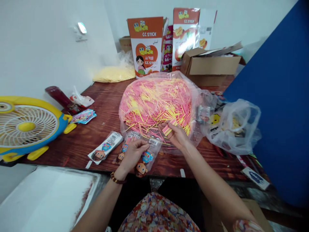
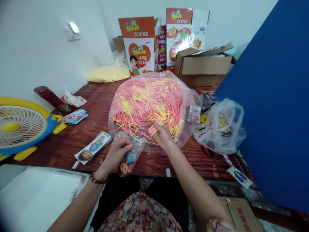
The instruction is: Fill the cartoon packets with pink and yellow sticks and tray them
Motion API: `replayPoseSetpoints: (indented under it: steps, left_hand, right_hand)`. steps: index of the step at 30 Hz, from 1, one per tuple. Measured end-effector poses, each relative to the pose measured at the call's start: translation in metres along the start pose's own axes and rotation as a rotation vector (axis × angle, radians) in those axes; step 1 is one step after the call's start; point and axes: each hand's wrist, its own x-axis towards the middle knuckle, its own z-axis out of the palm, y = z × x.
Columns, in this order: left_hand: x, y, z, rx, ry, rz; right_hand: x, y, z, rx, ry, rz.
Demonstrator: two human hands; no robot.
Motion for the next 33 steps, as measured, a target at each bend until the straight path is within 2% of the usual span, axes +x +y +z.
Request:
replayPoseSetpoints:
  steps: [3,10,13,18,24,33]
  left_hand:
    - [0.005,-0.005,0.008,-0.012,-0.052,-0.009]
    - [0.006,0.000,-0.002,0.011,-0.108,-0.015]
    - [0.004,0.001,-0.003,0.046,-0.113,0.005]
    - [0.000,-0.005,-0.005,0.100,-0.141,0.004]
    - [-0.003,-0.011,-0.004,0.109,-0.189,-0.025]
    - [-0.006,-0.005,-0.004,0.230,-0.192,0.001]
  right_hand:
    - [-0.010,-0.007,0.007,-0.183,-0.059,-0.024]
    - [-0.024,-0.023,0.014,-1.007,-0.363,-0.243]
    - [-0.027,-0.020,0.019,-1.202,-0.462,-0.330]
    - [-0.029,-0.012,0.022,-1.312,-0.547,-0.361]
    - [-0.033,-0.018,0.024,-1.312,-0.559,-0.285]
    - [-0.035,-0.009,0.021,-1.306,-0.542,-0.315]
